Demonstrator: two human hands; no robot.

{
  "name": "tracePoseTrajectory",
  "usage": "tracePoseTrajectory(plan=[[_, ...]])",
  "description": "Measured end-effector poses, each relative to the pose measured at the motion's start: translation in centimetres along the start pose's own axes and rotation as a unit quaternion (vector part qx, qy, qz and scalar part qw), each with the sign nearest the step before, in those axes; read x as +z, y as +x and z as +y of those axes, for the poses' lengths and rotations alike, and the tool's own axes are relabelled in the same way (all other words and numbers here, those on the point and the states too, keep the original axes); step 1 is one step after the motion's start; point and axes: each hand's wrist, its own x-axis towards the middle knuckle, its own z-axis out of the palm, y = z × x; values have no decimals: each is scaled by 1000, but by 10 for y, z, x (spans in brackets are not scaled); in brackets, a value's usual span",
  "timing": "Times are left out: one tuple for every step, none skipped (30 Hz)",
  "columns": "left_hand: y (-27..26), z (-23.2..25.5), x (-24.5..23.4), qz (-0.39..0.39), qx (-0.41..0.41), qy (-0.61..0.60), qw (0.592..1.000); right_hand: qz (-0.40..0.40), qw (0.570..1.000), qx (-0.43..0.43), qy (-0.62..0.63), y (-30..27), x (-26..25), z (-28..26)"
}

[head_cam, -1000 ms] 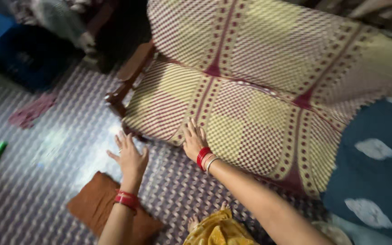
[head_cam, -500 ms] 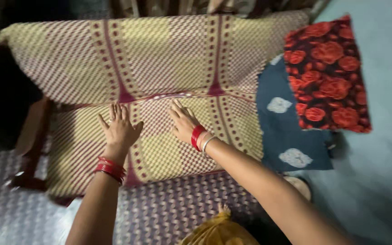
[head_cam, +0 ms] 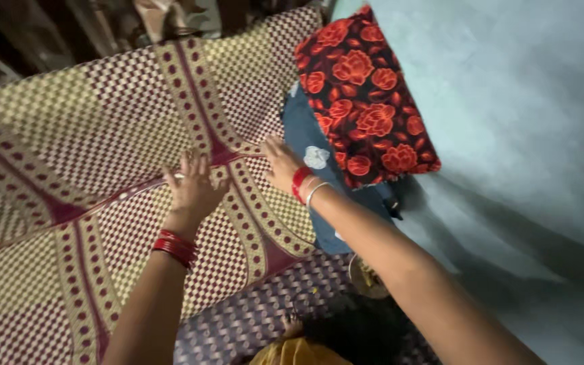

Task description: The person spreads a patterned coverlet over a small bed, smoothing the surface by hand and tucking the edges between the mattress and the bed frame.

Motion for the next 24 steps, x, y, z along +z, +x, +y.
tracePoseTrajectory(plan=[[10,22,-1,-6,23,5,1000,16,1000,9,-9,-6,-4,29],[19,44,-1,-11,46,9,999,32,999,18,-17,-14,-9,56],[27,63,-2,-17,67,14,998,25,998,55,-22,-22,-14,82],[35,80,-3,-36,79,15,996,17,995,91,-26,-31,-20,108],[41,98,-3,-56,90,16,994,16,991,124,-40,-38,-24,133],[46,114,-2,-77,100,18,992,15,986,158,-53,-45,-27,158],[51,128,-1,-79,108,19,991,39,981,178,-61,-55,-28,181],[56,141,2,-82,115,20,990,63,976,199,-69,-65,-28,202],[62,153,6,-84,122,21,989,64,968,232,-70,-73,-27,223],[70,164,11,-92,125,30,987,64,960,265,-72,-81,-27,242],[81,175,16,-100,128,41,986,64,950,297,-73,-87,-27,259],[90,185,22,-107,131,51,984,71,937,336,-64,-93,-26,273],[99,196,31,-110,111,13,988,77,922,376,-55,-100,-25,286],[109,206,42,-112,92,-25,989,84,905,415,-46,-108,-24,296],[117,216,54,-115,72,-64,989,94,900,423,-34,-117,-23,305],[126,225,67,-163,40,-143,976,104,896,432,-23,-125,-20,311],[137,233,83,-209,7,-219,953,114,891,440,-11,-131,-16,314],[148,239,102,-254,-26,-294,921,101,894,437,1,-138,-12,314],[156,245,127,-273,-37,-458,845,89,897,434,11,-146,-11,314],[162,253,155,-282,-48,-608,741,76,899,430,22,-152,-8,313],[171,261,183,-282,-56,-738,610,85,904,419,21,-154,-4,313],[180,270,210,-283,-79,-731,615,94,908,408,20,-154,1,313],[189,279,234,-285,-102,-723,620,104,912,397,17,-156,5,315],[199,291,253,-287,-124,-715,625,102,916,389,18,-158,7,316]])
